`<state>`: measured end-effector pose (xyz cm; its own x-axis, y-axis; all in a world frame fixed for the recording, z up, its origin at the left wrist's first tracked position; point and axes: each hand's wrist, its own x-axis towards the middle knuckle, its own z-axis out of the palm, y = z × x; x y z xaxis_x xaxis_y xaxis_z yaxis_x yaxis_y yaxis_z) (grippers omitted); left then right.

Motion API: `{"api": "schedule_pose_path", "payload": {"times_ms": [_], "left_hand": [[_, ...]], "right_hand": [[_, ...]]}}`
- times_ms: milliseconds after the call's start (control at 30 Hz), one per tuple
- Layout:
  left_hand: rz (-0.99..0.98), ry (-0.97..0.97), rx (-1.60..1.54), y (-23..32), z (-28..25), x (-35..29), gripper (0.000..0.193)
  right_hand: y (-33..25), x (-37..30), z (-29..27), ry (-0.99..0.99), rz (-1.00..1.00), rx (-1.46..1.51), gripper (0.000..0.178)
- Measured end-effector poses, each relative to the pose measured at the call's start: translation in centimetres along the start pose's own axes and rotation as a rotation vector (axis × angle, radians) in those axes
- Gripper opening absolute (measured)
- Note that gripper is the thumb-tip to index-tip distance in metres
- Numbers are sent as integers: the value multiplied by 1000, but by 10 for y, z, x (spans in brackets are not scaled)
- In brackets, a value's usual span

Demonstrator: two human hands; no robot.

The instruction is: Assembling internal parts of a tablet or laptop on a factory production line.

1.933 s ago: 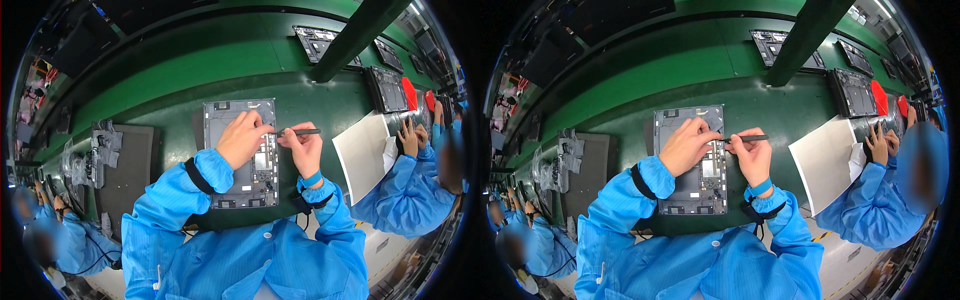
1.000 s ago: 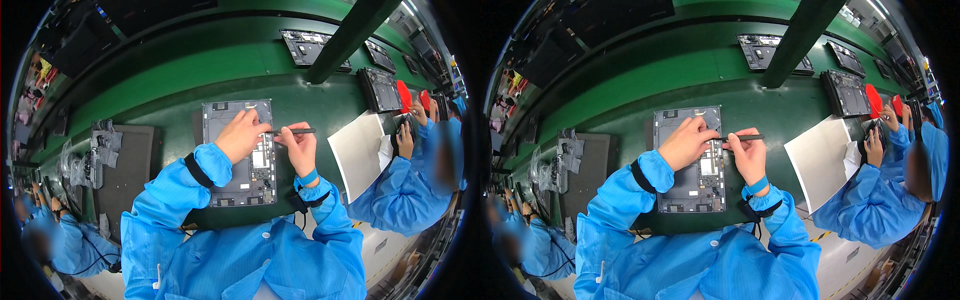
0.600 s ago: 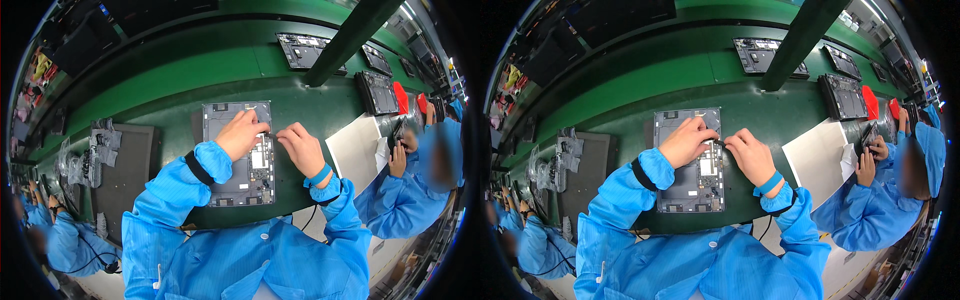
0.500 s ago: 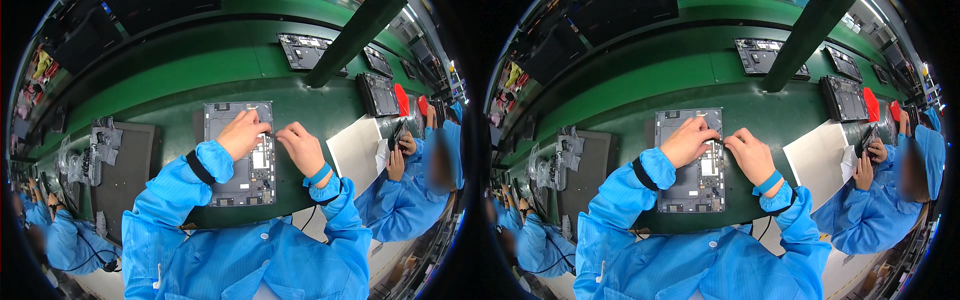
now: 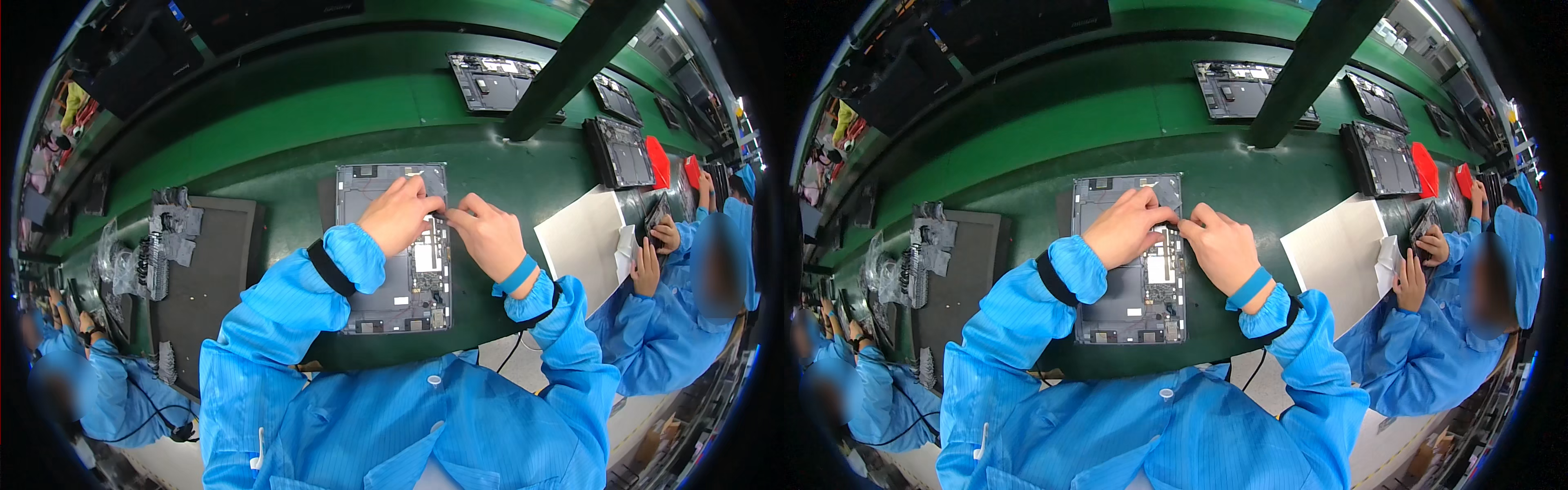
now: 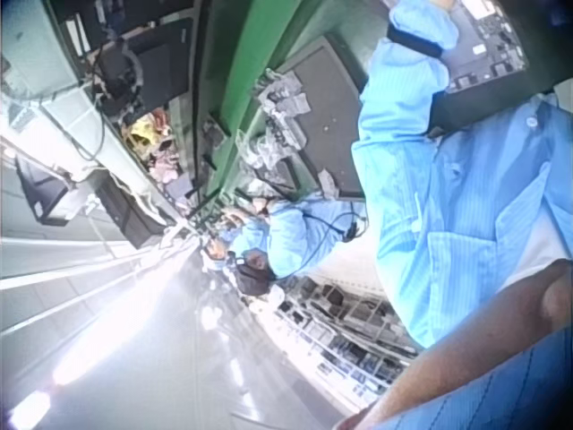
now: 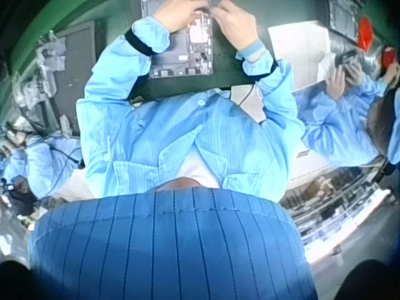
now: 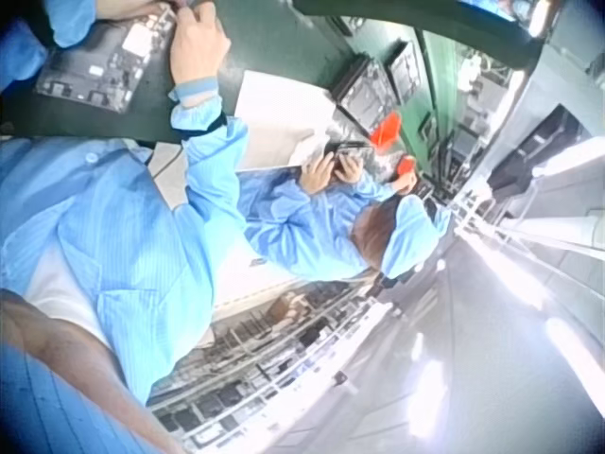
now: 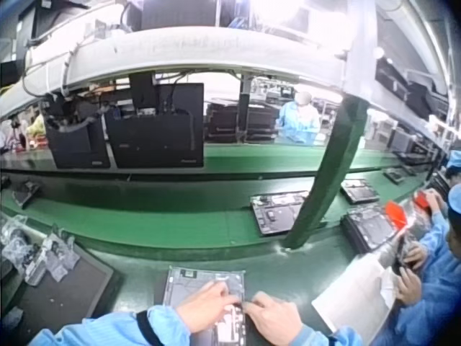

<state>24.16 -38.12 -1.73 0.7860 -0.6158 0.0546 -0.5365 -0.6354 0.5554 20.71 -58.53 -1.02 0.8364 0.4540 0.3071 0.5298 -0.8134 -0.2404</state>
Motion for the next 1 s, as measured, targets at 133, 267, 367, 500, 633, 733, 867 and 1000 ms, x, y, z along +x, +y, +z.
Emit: {"api": "schedule_pose_path", "payload": {"times_ms": [133,267,367,500,633,733,867,1000], "left_hand": [[-13,232,-10,-2,-11,-14,28],[-418,710,198,-9,-22,-83,28],[-669,425,-44,-22,4,-126,50],[-536,667,-507,-43,10,-110,53],[-616,779,-795,-72,-36,-65,51],[-744,1020,-628,-158,-71,-37,54],[-977,1353,-1028,-245,-118,1,60],[-1127,460,586,-374,-126,-38,43]], "right_hand": [[4,-3,11,67,48,165,11],[0,-34,6,32,482,632,35],[-16,-30,14,-172,341,687,50],[-20,-4,42,-147,348,736,53],[-9,12,51,38,600,1162,38],[-6,4,29,160,741,1333,26],[0,-41,35,36,590,1129,25],[-17,-70,32,-51,497,955,22]]}}
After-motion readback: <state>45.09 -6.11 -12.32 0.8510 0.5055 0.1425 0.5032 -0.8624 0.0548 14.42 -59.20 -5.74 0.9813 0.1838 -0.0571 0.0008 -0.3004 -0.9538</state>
